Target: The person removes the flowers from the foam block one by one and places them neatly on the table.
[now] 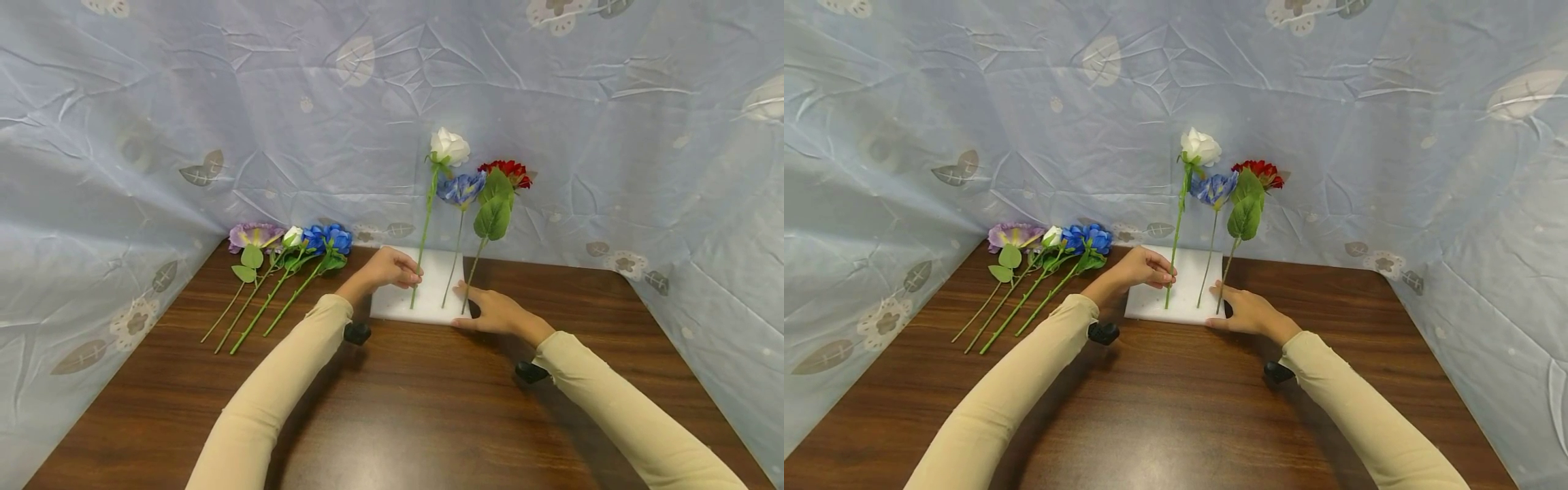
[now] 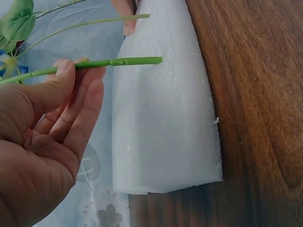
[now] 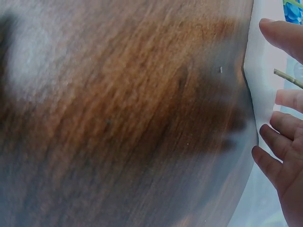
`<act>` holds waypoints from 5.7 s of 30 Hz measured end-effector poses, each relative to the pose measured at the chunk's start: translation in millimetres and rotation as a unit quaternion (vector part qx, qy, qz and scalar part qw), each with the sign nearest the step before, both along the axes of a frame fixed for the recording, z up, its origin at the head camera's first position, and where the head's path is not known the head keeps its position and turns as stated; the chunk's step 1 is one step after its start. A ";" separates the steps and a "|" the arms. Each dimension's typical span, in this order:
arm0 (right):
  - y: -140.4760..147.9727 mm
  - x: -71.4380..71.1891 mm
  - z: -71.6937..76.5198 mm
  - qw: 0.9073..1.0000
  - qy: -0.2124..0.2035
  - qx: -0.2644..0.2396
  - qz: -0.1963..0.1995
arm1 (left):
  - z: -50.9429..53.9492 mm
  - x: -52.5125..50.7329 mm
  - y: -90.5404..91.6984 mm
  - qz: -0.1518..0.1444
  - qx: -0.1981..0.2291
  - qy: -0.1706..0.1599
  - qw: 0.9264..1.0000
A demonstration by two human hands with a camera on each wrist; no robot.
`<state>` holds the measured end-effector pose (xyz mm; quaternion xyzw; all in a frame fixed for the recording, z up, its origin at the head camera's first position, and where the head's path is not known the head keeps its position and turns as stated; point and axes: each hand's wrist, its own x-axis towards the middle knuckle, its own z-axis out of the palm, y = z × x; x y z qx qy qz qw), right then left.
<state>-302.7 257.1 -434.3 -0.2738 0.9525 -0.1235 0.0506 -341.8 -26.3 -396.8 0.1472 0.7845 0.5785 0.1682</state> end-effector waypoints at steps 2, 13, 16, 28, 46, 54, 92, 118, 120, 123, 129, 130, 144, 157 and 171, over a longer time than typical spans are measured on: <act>-0.3 -0.2 -0.1 1.000 0.001 -0.001 0.000 | 0.1 0.2 -0.2 0.001 -0.002 0.004 1.000; -1.6 0.9 0.4 1.000 -0.005 0.003 -0.001 | 3.1 3.0 -2.8 0.005 0.002 0.031 1.000; -2.0 1.3 1.2 1.000 -0.004 0.001 0.000 | 5.3 3.9 -4.2 0.004 0.003 0.032 0.999; -0.9 -0.2 -0.4 1.000 0.006 -0.001 0.004 | 20.6 11.1 -11.4 -0.014 -0.020 0.066 0.998; -0.7 0.5 0.0 1.000 0.005 0.005 0.005 | 29.2 15.7 -46.7 -0.028 -0.067 0.105 0.992; -0.5 1.6 1.8 1.000 0.001 0.007 0.003 | 30.4 19.1 -65.3 -0.024 -0.094 0.118 0.988; 0.0 1.3 0.3 1.000 0.005 0.002 0.004 | 40.1 41.2 -147.8 -0.054 -0.159 0.040 0.985; 0.1 1.6 0.6 1.000 0.002 0.004 0.005 | 18.9 52.3 -162.9 -0.074 -0.170 -0.021 0.982; 0.0 1.4 0.4 1.000 0.004 0.003 0.006 | 17.1 52.6 -165.0 -0.073 -0.166 -0.026 0.983; 0.2 0.9 -0.1 1.000 0.007 0.003 0.007 | 14.5 53.5 -167.7 -0.075 -0.163 -0.031 0.983; 0.1 -0.4 -2.7 1.000 0.009 0.005 0.008 | 10.0 54.2 -171.6 -0.078 -0.165 -0.053 0.982; 0.1 -0.6 -2.8 1.000 0.008 0.006 0.007 | 9.5 54.3 -172.0 -0.078 -0.167 -0.057 0.981; -1.1 3.8 2.3 1.000 0.005 0.002 0.010 | -0.3 57.9 -177.0 -0.074 -0.179 -0.086 0.977; -0.9 3.5 0.9 1.000 0.008 -0.003 0.016 | -8.9 60.5 -166.3 -0.044 -0.195 -0.101 0.975; 0.4 1.5 -0.5 1.000 0.012 -0.002 0.012 | -8.5 62.2 -165.0 0.015 -0.215 -0.131 0.968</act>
